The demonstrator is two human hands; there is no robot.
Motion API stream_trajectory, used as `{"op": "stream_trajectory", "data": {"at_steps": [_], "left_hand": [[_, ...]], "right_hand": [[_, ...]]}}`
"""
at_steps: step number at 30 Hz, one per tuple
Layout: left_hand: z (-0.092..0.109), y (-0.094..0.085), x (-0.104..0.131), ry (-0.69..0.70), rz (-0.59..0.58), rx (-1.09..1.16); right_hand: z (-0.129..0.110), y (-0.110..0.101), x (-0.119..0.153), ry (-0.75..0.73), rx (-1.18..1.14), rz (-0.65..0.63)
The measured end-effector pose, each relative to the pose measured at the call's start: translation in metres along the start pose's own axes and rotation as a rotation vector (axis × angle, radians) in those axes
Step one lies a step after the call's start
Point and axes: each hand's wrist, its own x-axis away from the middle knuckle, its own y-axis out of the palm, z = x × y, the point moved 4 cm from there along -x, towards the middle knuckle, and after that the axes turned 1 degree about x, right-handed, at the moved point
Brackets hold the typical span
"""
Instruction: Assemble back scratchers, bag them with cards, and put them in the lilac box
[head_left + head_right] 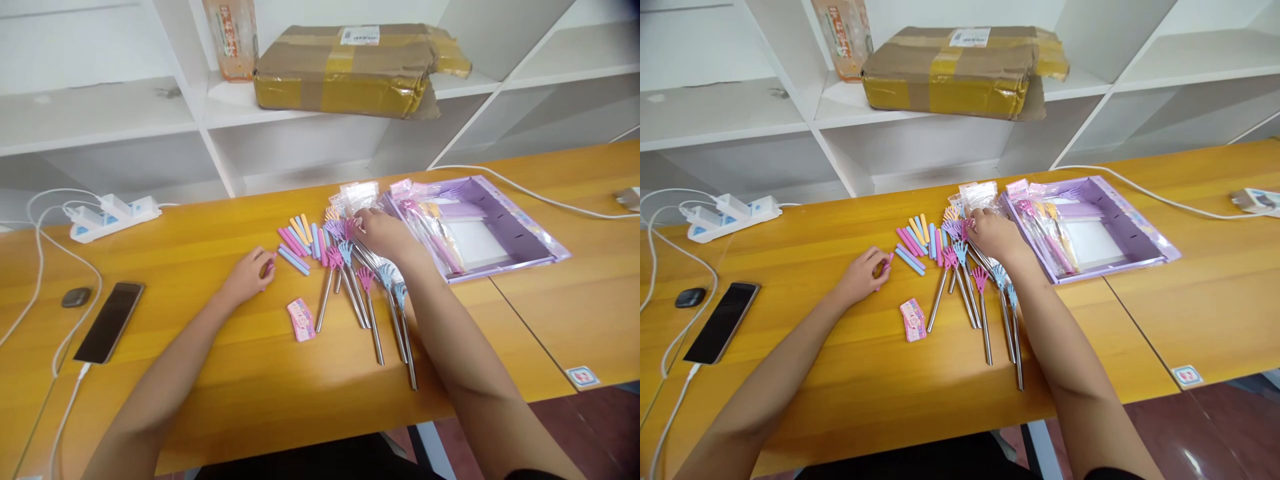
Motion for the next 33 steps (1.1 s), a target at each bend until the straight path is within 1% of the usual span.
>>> {"op": "stream_trajectory", "data": {"at_steps": [4, 8, 12, 13, 15, 17, 19, 20, 23, 25, 28, 30, 33], "left_hand": [[-0.005, -0.001, -0.001, -0.102, 0.014, 0.080], [-0.007, -0.002, -0.002, -0.117, 0.039, 0.127], [-0.009, -0.003, -0.002, -0.143, 0.071, 0.161], [-0.009, -0.003, -0.001, -0.150, 0.074, 0.167], [-0.009, -0.004, -0.001, -0.157, 0.086, 0.172], [-0.008, -0.006, -0.001, -0.152, 0.105, 0.163], [-0.008, -0.008, -0.002, -0.145, 0.119, 0.146], [-0.007, -0.010, -0.003, -0.144, 0.121, 0.136], [-0.003, -0.014, -0.004, -0.140, 0.130, 0.128], [0.003, -0.018, -0.005, -0.131, 0.152, 0.153], [0.019, -0.025, -0.006, -0.109, 0.158, 0.253], [0.034, -0.029, -0.005, -0.101, 0.121, 0.339], [0.058, -0.035, -0.002, -0.102, 0.046, 0.455]], "right_hand": [[0.002, 0.012, -0.009, 0.019, -0.021, -0.013], [0.003, 0.007, -0.014, 0.025, -0.156, 0.038], [0.013, -0.006, -0.014, 0.151, -0.457, 0.106], [0.017, -0.010, -0.014, 0.187, -0.548, 0.148], [0.026, -0.019, -0.012, 0.227, -0.739, 0.278], [0.034, -0.030, -0.009, 0.211, -0.922, 0.431], [0.040, -0.042, -0.005, 0.162, -1.058, 0.532], [0.041, -0.048, -0.002, 0.141, -1.101, 0.546], [0.039, -0.065, 0.009, 0.099, -1.158, 0.534], [0.035, -0.076, 0.018, 0.078, -1.189, 0.582], [0.025, -0.090, 0.030, -0.008, -1.274, 0.704], [0.017, -0.096, 0.037, -0.085, -1.347, 0.741], [0.005, -0.101, 0.043, -0.151, -1.475, 0.732]]}}
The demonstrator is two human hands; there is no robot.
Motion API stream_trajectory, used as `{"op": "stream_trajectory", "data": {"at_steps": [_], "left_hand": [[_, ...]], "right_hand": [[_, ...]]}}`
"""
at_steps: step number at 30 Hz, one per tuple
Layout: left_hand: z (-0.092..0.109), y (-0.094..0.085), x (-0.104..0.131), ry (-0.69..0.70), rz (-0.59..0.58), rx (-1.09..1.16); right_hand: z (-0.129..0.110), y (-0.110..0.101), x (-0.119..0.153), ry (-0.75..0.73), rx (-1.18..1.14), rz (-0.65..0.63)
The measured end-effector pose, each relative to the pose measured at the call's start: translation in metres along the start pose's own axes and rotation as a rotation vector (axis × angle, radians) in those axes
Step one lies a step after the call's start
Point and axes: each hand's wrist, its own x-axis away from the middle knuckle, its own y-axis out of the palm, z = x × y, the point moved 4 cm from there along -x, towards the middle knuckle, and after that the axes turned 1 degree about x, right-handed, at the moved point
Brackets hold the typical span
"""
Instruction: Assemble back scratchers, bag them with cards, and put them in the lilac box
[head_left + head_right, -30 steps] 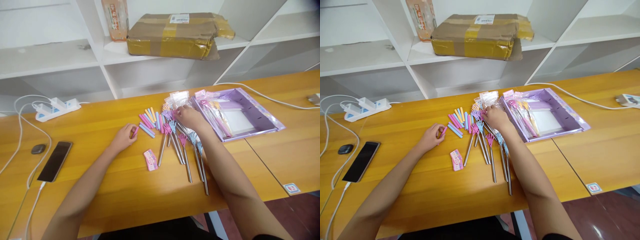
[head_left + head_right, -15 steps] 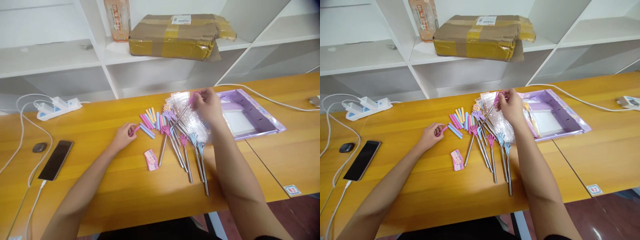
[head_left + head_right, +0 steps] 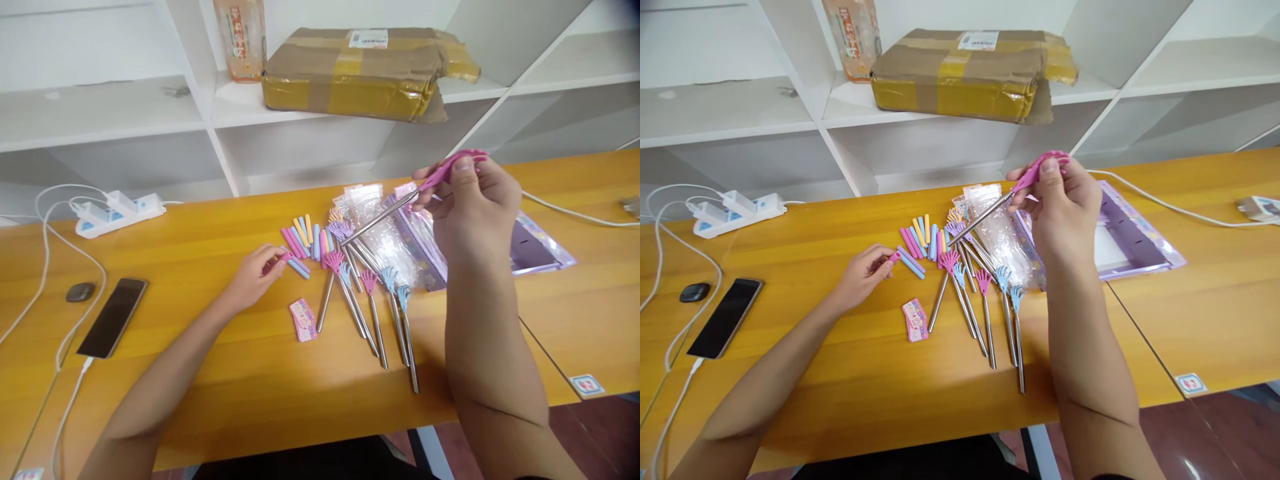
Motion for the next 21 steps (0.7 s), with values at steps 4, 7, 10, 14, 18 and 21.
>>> {"op": "stream_trajectory", "data": {"at_steps": [4, 7, 10, 14, 18, 21], "left_hand": [[0.024, 0.002, 0.009, -0.005, -0.070, 0.104], [0.033, 0.003, 0.014, -0.012, -0.117, 0.154], [0.038, 0.003, 0.018, -0.017, -0.147, 0.193], [0.044, 0.002, 0.021, -0.021, -0.136, 0.214], [0.046, -0.001, 0.021, -0.043, -0.093, 0.218], [0.047, -0.003, 0.021, -0.043, -0.071, 0.209]], "right_hand": [[-0.005, 0.009, 0.007, 0.079, -0.094, -0.003], [-0.006, 0.014, 0.013, 0.174, -0.102, -0.017], [-0.005, 0.021, 0.019, 0.245, -0.153, -0.047], [-0.005, 0.029, 0.026, 0.272, -0.175, -0.125], [-0.006, 0.029, 0.030, 0.244, -0.091, -0.223], [-0.006, 0.028, 0.032, 0.208, -0.043, -0.248]]}}
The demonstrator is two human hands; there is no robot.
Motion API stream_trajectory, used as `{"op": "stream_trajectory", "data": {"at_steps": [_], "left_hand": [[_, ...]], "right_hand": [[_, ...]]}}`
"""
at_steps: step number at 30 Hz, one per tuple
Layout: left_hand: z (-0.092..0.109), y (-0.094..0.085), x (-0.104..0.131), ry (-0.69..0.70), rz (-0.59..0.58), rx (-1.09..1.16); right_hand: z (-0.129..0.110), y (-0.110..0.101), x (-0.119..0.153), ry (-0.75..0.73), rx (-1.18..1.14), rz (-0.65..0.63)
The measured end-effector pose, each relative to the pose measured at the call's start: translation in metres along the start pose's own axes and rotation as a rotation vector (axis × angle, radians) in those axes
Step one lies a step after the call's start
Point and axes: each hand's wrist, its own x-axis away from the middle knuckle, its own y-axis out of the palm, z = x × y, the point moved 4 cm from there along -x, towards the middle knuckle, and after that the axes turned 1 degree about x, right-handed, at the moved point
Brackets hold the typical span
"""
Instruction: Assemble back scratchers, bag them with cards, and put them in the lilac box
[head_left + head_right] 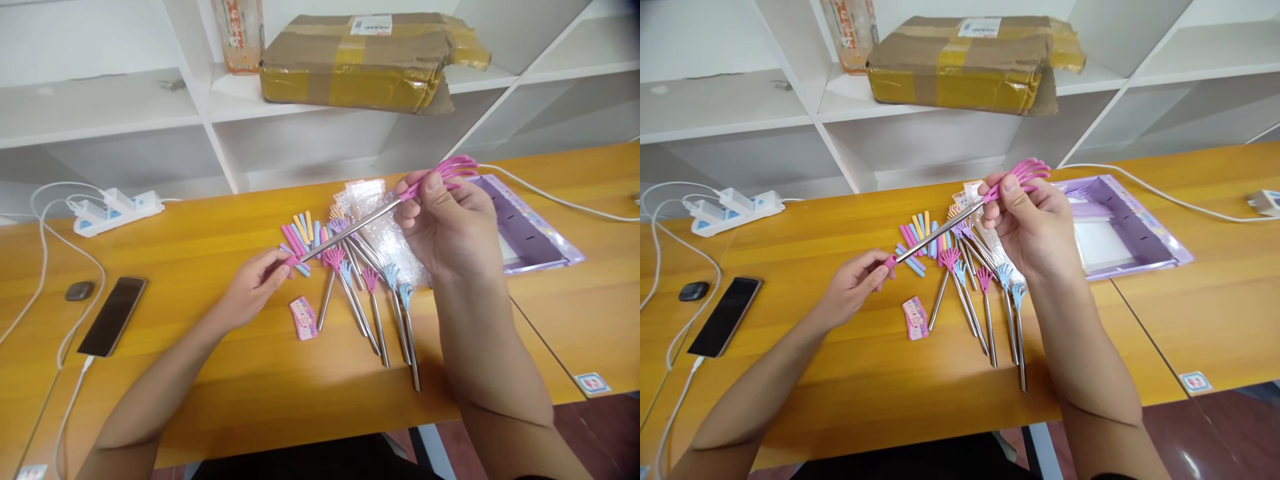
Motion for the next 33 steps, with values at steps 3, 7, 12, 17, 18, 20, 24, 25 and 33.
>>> {"op": "stream_trajectory", "data": {"at_steps": [3, 7, 12, 17, 18, 20, 24, 25, 33], "left_hand": [[0.002, 0.000, 0.000, 0.008, 0.010, -0.034], [0.005, 0.000, 0.001, 0.043, -0.005, -0.100], [0.005, -0.006, 0.001, 0.046, 0.030, -0.114], [0.013, -0.008, 0.001, 0.099, 0.038, -0.276], [0.015, -0.008, 0.002, 0.111, 0.039, -0.306], [0.016, -0.007, 0.002, 0.129, 0.052, -0.339], [0.016, -0.010, 0.003, 0.179, 0.150, -0.380], [0.015, -0.011, 0.003, 0.192, 0.174, -0.391], [0.020, -0.017, 0.006, 0.286, 0.192, -0.428]], "right_hand": [[0.001, 0.001, 0.001, -0.002, -0.005, 0.009], [0.002, 0.005, 0.002, 0.004, -0.010, 0.023], [-0.002, 0.006, 0.003, -0.021, 0.085, 0.023], [-0.005, 0.005, 0.003, -0.052, 0.114, 0.002], [-0.005, 0.005, 0.003, -0.054, 0.112, 0.012], [-0.005, 0.003, 0.003, -0.059, 0.125, 0.033], [-0.004, 0.004, 0.003, -0.092, 0.158, 0.035], [-0.005, 0.004, 0.002, -0.105, 0.150, 0.034], [-0.001, 0.001, -0.008, -0.111, 0.013, -0.041]]}}
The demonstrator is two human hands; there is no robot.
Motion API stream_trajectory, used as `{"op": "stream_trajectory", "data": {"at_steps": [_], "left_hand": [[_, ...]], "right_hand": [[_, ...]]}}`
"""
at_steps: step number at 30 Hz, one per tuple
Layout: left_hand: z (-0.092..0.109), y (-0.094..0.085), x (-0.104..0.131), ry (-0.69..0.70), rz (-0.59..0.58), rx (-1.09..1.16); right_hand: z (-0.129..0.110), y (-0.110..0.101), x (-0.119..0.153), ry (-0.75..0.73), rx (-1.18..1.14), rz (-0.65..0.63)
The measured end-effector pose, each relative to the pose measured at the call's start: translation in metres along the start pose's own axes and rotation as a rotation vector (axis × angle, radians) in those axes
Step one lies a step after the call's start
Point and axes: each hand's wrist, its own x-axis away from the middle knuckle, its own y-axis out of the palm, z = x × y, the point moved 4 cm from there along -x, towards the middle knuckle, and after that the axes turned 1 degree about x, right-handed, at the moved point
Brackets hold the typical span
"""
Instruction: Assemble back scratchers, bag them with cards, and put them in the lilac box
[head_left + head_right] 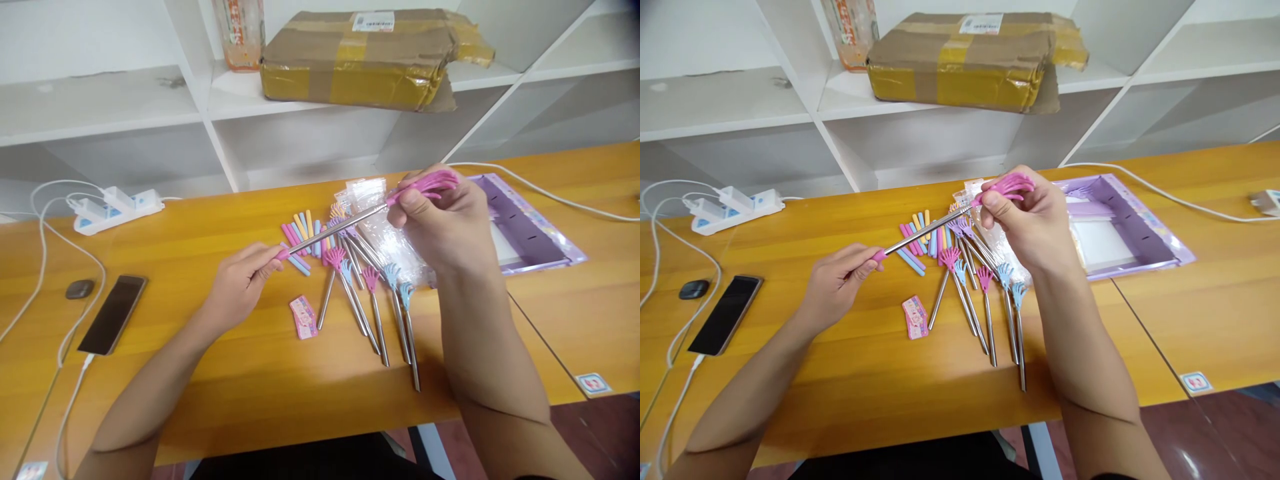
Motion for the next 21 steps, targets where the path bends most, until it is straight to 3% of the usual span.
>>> {"op": "stream_trajectory", "data": {"at_steps": [10, 21], "left_hand": [[0.001, 0.000, 0.000, 0.003, -0.034, -0.041], [0.007, -0.004, -0.001, -0.037, -0.095, -0.053]], "right_hand": [[0.007, 0.012, 0.006, 0.044, 0.155, -0.113], [0.027, 0.047, 0.020, 0.112, 0.072, -0.258]]}}
